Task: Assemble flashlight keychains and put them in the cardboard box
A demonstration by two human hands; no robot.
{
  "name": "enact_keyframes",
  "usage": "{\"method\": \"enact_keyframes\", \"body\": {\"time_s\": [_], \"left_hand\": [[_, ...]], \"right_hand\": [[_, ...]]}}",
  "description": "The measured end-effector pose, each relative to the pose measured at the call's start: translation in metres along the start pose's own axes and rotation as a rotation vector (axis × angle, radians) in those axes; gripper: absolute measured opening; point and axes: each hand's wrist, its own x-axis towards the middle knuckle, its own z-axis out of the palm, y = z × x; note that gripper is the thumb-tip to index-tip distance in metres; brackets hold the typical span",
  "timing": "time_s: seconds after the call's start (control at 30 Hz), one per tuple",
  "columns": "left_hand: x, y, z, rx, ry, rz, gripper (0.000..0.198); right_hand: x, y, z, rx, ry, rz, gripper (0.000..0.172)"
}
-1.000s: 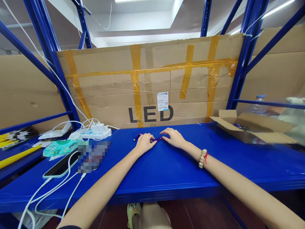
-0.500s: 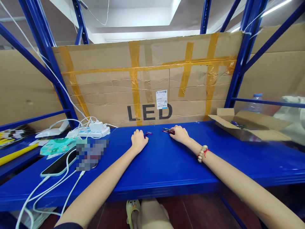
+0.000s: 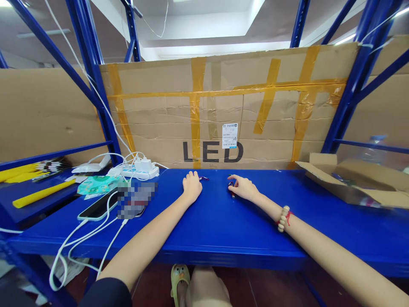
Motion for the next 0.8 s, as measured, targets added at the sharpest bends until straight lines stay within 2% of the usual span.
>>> {"method": "enact_keyframes", "body": {"time_s": [0.2,0.37,0.5,0.63,0.8], "left_hand": [[0.003,-0.003,0.003,0.033,0.002,0.029,0.024],[0.004,-0.005,0.004,0.03,0.017,0.021,0.025],[0.004,-0.005,0.003,0.002,0.055,0.04,0.024],[-0.001,0.002,-0.002,-0.061,0.094,0.145,0.022],[-0.01,0.015,-0.006,-0.126,0.063,0.385,0.022]], "right_hand": [[-0.003,-0.007,-0.001,0.003,-0.035,-0.025,0.02],[0.001,-0.002,0.002,0.01,-0.026,-0.037,0.025],[0.004,0.001,0.006,0.026,-0.036,-0.102,0.029],[0.002,-0.001,0.006,0.012,-0.021,-0.145,0.029],[-0.001,-0.002,0.003,0.001,0.027,-0.113,0.024]]}}
